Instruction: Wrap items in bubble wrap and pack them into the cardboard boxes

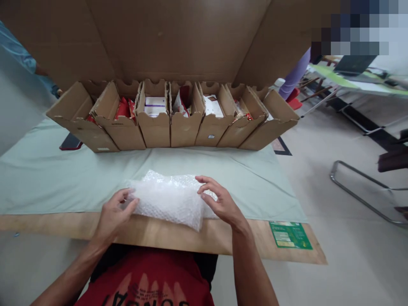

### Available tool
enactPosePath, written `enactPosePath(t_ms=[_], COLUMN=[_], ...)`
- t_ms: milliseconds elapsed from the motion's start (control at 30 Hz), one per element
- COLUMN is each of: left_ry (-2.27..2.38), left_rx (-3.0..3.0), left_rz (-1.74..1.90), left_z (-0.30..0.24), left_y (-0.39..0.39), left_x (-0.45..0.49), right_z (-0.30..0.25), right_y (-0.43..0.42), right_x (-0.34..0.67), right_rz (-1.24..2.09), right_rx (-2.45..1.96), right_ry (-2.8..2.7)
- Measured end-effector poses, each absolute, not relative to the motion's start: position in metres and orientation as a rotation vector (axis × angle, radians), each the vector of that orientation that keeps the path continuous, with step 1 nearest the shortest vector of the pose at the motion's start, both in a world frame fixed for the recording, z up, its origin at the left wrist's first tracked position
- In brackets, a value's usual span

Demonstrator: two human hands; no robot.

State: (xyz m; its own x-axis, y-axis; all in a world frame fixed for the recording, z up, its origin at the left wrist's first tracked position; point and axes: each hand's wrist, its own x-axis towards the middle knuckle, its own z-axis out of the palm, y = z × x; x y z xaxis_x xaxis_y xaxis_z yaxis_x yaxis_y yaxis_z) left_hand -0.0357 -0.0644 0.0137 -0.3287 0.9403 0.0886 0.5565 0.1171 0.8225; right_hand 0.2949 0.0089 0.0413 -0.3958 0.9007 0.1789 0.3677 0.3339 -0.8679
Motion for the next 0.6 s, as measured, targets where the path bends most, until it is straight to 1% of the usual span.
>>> enactPosePath(t_ms=[67, 133, 233, 333, 400, 500, 600], left_ry=[2.034, 2.123, 2.115, 1.829, 1.640, 1.512, 1.496], left_rx=[1.624, 1.854, 2.228, 2.433, 2.504, 2.550, 2.602], left_rz=[1.065, 1.045, 1.060, 0.998, 0.895, 0.810, 0.941], left_z=[0.007, 0.007, 0.019, 0.027, 0.018, -0.014, -0.052], left_y=[-0.063, -0.063, -0.065, -0.065, -0.063, -0.059, -0.053], left_x=[-0.035, -0.034, -0.026, -0.010, 0.000, 0.009, 0.015], right_z=[0.025, 0.017, 0.031, 0.077, 0.117, 0.176, 0.220], right_y=[0.015, 0.017, 0.022, 0.036, 0.052, 0.086, 0.132], right_x=[0.299, 0.303, 0.307, 0.289, 0.258, 0.187, 0.100], right_rz=[0.757, 0.539, 0.313, 0.227, 0.228, 0.173, 0.129], right_rx=[-1.302, -1.373, -1.354, -1.274, -1.143, -0.831, -0.505], right_ry=[-2.099, -2.207, -2.258, -2.249, -2.289, -2.451, -2.653])
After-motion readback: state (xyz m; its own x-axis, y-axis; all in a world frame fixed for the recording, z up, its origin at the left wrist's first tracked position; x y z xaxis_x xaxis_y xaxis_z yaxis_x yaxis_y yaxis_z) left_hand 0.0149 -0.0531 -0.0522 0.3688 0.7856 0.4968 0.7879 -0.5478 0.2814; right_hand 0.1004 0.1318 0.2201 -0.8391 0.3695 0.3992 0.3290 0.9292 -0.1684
